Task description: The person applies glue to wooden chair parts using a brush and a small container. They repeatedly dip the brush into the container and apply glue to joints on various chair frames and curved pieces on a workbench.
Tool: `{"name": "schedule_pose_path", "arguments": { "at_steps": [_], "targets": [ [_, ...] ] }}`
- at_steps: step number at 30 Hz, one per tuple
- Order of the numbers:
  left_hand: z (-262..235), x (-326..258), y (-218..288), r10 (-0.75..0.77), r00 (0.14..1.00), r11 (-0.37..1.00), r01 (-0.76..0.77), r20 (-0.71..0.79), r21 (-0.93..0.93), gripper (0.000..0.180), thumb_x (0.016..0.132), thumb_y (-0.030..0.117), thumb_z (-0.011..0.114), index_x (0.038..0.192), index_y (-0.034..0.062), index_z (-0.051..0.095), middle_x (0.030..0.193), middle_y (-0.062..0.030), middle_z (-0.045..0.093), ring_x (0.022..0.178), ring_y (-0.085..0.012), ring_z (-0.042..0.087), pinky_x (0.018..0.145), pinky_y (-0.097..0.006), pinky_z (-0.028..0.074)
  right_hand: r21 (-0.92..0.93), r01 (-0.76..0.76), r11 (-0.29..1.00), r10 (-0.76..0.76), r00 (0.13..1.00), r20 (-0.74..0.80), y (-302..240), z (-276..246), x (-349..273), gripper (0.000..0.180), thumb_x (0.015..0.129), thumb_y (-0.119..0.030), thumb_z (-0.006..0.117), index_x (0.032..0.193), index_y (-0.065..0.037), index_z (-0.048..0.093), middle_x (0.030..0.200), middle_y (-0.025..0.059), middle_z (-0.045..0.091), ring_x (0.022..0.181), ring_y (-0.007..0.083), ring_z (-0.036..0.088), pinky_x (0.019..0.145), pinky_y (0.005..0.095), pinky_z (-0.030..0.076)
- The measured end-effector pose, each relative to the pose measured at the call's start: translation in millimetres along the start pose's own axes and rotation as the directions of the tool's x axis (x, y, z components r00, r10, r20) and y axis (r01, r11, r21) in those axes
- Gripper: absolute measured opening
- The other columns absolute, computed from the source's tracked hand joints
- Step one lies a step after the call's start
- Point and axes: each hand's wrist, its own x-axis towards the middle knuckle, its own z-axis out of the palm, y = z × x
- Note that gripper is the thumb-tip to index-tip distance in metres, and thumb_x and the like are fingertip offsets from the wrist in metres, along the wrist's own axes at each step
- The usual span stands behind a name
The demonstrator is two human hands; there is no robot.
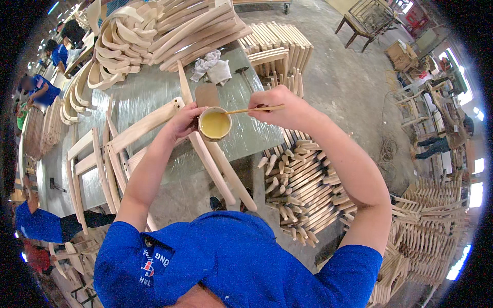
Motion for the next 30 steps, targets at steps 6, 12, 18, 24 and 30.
{"name": "schedule_pose_path", "arguments": {
  "at_steps": [6, 12, 18, 24, 30],
  "targets": [
    [-30, -21, 12, -0.017, 0.995, 1.0, 0.017, 0.101, 0.004, 0.027, 0.087, 0.022, 0.059, 0.106, 0.0035, 0.054, 0.093, -0.0048, 0.062, 0.077, -0.0131, 0.063, 0.065, -0.028, 0.055, -0.295, 0.328, 0.897, -0.283, 0.941, 0.184, -48, 11, 13, 0.01, 0.076, -0.006, 0.059, 0.079, -0.002, 0.051, 0.067, 0.0088, 0.052, 0.061, 0.0238, 0.056, 0.054, 0.0338, 0.045],
    [-73, -34, 8, -0.049, 0.98, 0.995, 0.065, 0.195, -0.074, 0.032, 0.087, 0.02, 0.06, 0.112, 0.0005, 0.053, 0.101, -0.0062, 0.061, 0.088, -0.0146, 0.062, 0.074, -0.031, 0.053, -0.573, 0.668, 0.474, -0.462, 0.743, 0.484, -91, 25, 21, 0.017, 0.068, -0.012, 0.058, 0.079, -0.007, 0.045, 0.076, 0.0062, 0.051, 0.07, 0.0233, 0.056, 0.058, 0.0321, 0.048],
    [-102, -65, -9, 0.072, 0.996, 0.958, -0.085, -0.058, -0.272, 0.035, 0.091, 0.027, 0.051, 0.117, 0.003, 0.052, 0.107, -0.0087, 0.061, 0.095, -0.0179, 0.062, 0.08, -0.033, 0.053, -0.675, 0.457, 0.58, -0.552, 0.83, 0.087, -17, 40, 44, 0.018, 0.069, -0.011, 0.058, 0.084, -0.007, 0.049, 0.082, 0.0054, 0.052, 0.076, 0.0237, 0.053, 0.067, 0.0338, 0.047],
    [-82, -112, -47, 0.031, 0.975, 0.934, -0.106, -0.219, -0.342, 0.036, 0.091, 0.029, 0.049, 0.116, 0.0038, 0.053, 0.111, -0.0069, 0.06, 0.098, -0.0178, 0.06, 0.083, -0.034, 0.051, -0.698, -0.109, 0.708, -0.138, 0.948, -0.287, 153, 142, 116, 0.024, 0.075, -0.012, 0.054, 0.099, -0.009, 0.052, 0.097, 0.0086, 0.054, 0.093, 0.0256, 0.052, 0.074, 0.0377, 0.044],
    [-77, -153, -98, -0.102, 0.841, 0.889, -0.162, -0.531, -0.428, 0.031, 0.092, 0.02, 0.043, 0.119, 0.0062, 0.049, 0.109, -0.0069, 0.06, 0.097, -0.0195, 0.061, 0.08, -0.036, 0.052, -0.637, -0.329, 0.697, 0.037, 0.904, -0.426, 211, 163, 166, 0.039, 0.078, -0.016, 0.055, 0.116, -0.013, 0.049, 0.102, 0.0078, 0.053, 0.096, 0.0263, 0.052, 0.075, 0.0399, 0.043]
  ]
}}
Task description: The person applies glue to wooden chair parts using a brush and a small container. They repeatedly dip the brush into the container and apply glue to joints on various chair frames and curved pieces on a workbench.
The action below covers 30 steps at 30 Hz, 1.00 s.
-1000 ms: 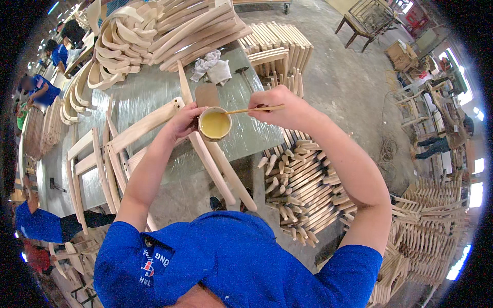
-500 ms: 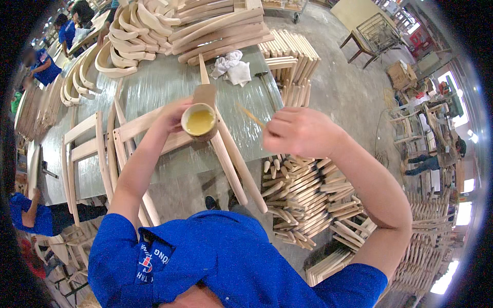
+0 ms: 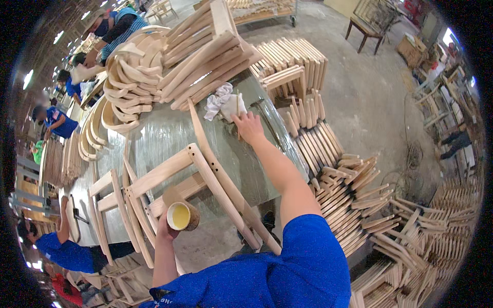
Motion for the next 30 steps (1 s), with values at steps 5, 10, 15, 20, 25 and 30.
{"name": "schedule_pose_path", "arguments": {
  "at_steps": [5, 10, 15, 20, 25, 30],
  "targets": [
    [-14, -23, -23, -0.023, 0.998, 0.992, 0.015, -0.063, -0.123, 0.029, 0.093, 0.017, 0.042, 0.118, 0.0064, 0.049, 0.108, -0.0074, 0.06, 0.096, -0.02, 0.061, 0.08, -0.036, 0.052, 0.168, -0.411, 0.896, 0.422, 0.906, -0.032, 24, 6, -26, 0.036, 0.077, -0.023, 0.06, 0.11, -0.012, 0.051, 0.1, 0.0087, 0.057, 0.096, 0.0271, 0.054, 0.073, 0.0422, 0.045],
    [35, 3, -27, -0.078, 0.988, 0.993, 0.066, 0.132, 0.095, 0.031, 0.092, 0.02, 0.045, 0.119, 0.0062, 0.048, 0.11, -0.0088, 0.059, 0.098, -0.0216, 0.06, 0.083, -0.037, 0.051, -0.058, -0.671, 0.739, 0.673, 0.74, 0.014, 91, -5, -117, 0.021, 0.083, -0.025, 0.05, 0.087, -0.005, 0.057, 0.081, 0.0126, 0.061, 0.076, 0.0295, 0.061, 0.069, 0.0432, 0.048],
    [73, -17, -52, -0.194, 0.959, 0.936, 0.117, 0.207, 0.332, 0.041, 0.092, 0.034, 0.047, 0.121, 0.0057, 0.046, 0.107, -0.0117, 0.058, 0.097, -0.0248, 0.059, 0.081, -0.04, 0.051, 0.447, -0.838, 0.313, 0.878, 0.435, 0.199, 59, -108, -251, 0.025, 0.088, -0.024, 0.046, 0.086, 0.0, 0.055, 0.074, 0.0139, 0.06, 0.071, 0.0233, 0.06, 0.064, 0.0367, 0.047],
    [116, -53, -114, -0.496, 0.77, 0.861, 0.374, 0.402, 0.345, 0.046, 0.091, 0.039, 0.048, 0.118, 0.0019, 0.047, 0.105, -0.0148, 0.059, 0.094, -0.0267, 0.061, 0.078, -0.041, 0.053, 0.608, -0.792, 0.057, 0.993, 0.107, 0.047, 1, -209, -502, 0.03, 0.088, -0.029, 0.049, 0.087, 0.001, 0.056, 0.073, 0.0134, 0.058, 0.068, 0.0201, 0.057, 0.065, 0.0326, 0.044],
    [153, -119, -182, -0.758, 0.492, 0.65, 0.519, 0.428, 0.554, 0.045, 0.091, 0.038, 0.046, 0.11, -0.0025, 0.053, 0.098, -0.0152, 0.063, 0.088, -0.0261, 0.064, 0.076, -0.04, 0.054, 0.46, -0.887, 0.026, 0.98, -0.068, -0.185, -111, -252, -688, 0.027, 0.085, -0.02, 0.053, 0.106, -0.004, 0.054, 0.073, 0.0106, 0.059, 0.07, 0.0204, 0.056, 0.065, 0.0334, 0.044],
    [188, -177, -299, -0.837, 0.259, 0.539, 0.537, 0.481, 0.649, 0.052, 0.096, 0.039, 0.031, 0.12, -0.004, 0.047, 0.115, -0.0184, 0.056, 0.105, -0.0353, 0.056, 0.091, -0.06, 0.041, 0.821, -0.218, -0.529, 0.771, -0.527, 0.357, -173, -281, -824, 0.035, 0.082, -0.006, 0.046, 0.117, -0.012, 0.046, 0.072, 0.0079, 0.058, 0.057, 0.0137, 0.056, 0.049, 0.0267, 0.041]
  ]
}}
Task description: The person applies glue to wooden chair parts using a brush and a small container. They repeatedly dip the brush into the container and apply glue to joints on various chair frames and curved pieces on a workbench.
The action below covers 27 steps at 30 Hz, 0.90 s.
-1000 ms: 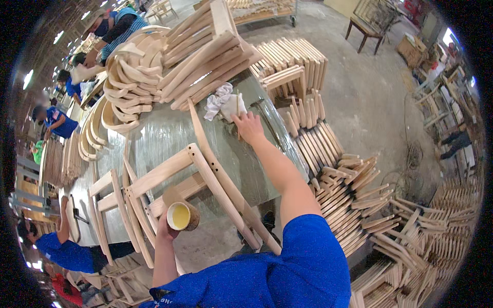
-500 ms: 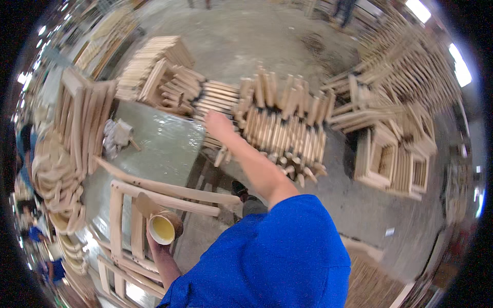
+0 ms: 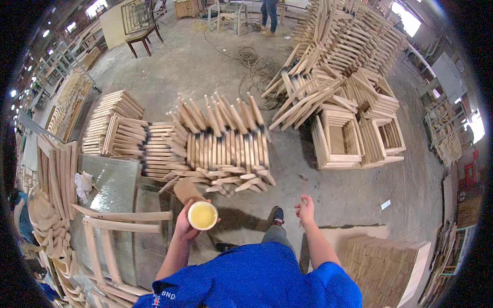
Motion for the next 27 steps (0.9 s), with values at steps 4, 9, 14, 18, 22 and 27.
{"name": "schedule_pose_path", "arguments": {
  "at_steps": [4, 9, 14, 18, 22, 27],
  "targets": [
    [90, 99, -58, -0.135, 0.976, 0.978, 0.159, 0.169, -0.138, 0.048, 0.095, 0.035, 0.032, 0.121, -0.0027, 0.048, 0.118, -0.0175, 0.055, 0.109, -0.0353, 0.053, 0.093, -0.06, 0.04, 0.113, -0.075, 0.991, 0.075, 0.997, 0.002, -31, -95, 38, 0.03, 0.088, -0.013, 0.042, 0.115, -0.001, 0.044, 0.085, 0.0161, 0.063, 0.064, 0.0194, 0.064, 0.05, 0.0255, 0.043],
    [172, 240, -113, 0.032, 0.969, 0.998, -0.018, 0.247, -0.057, 0.042, 0.095, 0.031, 0.032, 0.118, 0.0013, 0.051, 0.114, -0.0168, 0.058, 0.104, -0.0363, 0.056, 0.092, -0.057, 0.041, -0.305, 0.144, 0.941, -0.117, 0.988, 0.103, -117, -197, 122, 0.036, 0.091, -0.023, 0.045, 0.107, 0.008, 0.049, 0.082, 0.0195, 0.065, 0.073, 0.0216, 0.066, 0.056, 0.0272, 0.047],
    [235, 306, -87, 0.13, 0.97, 0.982, -0.097, 0.207, -0.162, 0.042, 0.095, 0.034, 0.032, 0.117, 0.0032, 0.051, 0.113, -0.0158, 0.059, 0.104, -0.0346, 0.057, 0.091, -0.055, 0.044, -0.818, 0.567, 0.095, -0.808, 0.524, 0.269, -181, -244, 218, 0.036, 0.094, -0.032, 0.045, 0.085, 0.0, 0.058, 0.06, 0.009, 0.058, 0.056, 0.0171, 0.058, 0.052, 0.0292, 0.044],
    [250, 325, -47, 0.327, 0.944, 0.941, -0.32, 0.053, -0.105, 0.036, 0.094, 0.028, 0.04, 0.113, 0.0014, 0.053, 0.111, -0.0147, 0.059, 0.103, -0.0318, 0.058, 0.09, -0.053, 0.047, -0.403, 0.371, 0.837, -0.338, 0.929, 0.153, -240, -214, 291, 0.032, 0.096, -0.03, 0.043, 0.084, -0.003, 0.055, 0.057, 0.0025, 0.047, 0.049, 0.0107, 0.047, 0.047, 0.0245, 0.038],
    [242, 365, -13, 0.447, 0.891, 0.873, -0.453, -0.076, -0.18, 0.038, 0.094, 0.027, 0.037, 0.115, 0.0, 0.053, 0.114, -0.0217, 0.057, 0.106, -0.0354, 0.056, 0.091, -0.055, 0.045, -0.335, 0.369, 0.867, -0.272, 0.914, 0.303, -303, -162, 367, 0.032, 0.097, -0.03, 0.041, 0.088, -0.003, 0.056, 0.061, -0.0016, 0.043, 0.043, 0.0067, 0.036, 0.042, 0.0212, 0.033],
    [290, 453, 39, 0.483, 0.871, 0.854, -0.491, -0.09, -0.17, 0.034, 0.095, 0.028, 0.039, 0.111, 0.0017, 0.054, 0.106, -0.0174, 0.06, 0.098, -0.033, 0.06, 0.084, -0.054, 0.05, -0.252, 0.207, 0.945, -0.08, 0.897, 0.435, -400, -102, 462, 0.028, 0.096, -0.027, 0.043, 0.098, -0.004, 0.058, 0.062, -0.0028, 0.045, 0.05, 0.004, 0.039, 0.042, 0.0185, 0.031]
  ]
}}
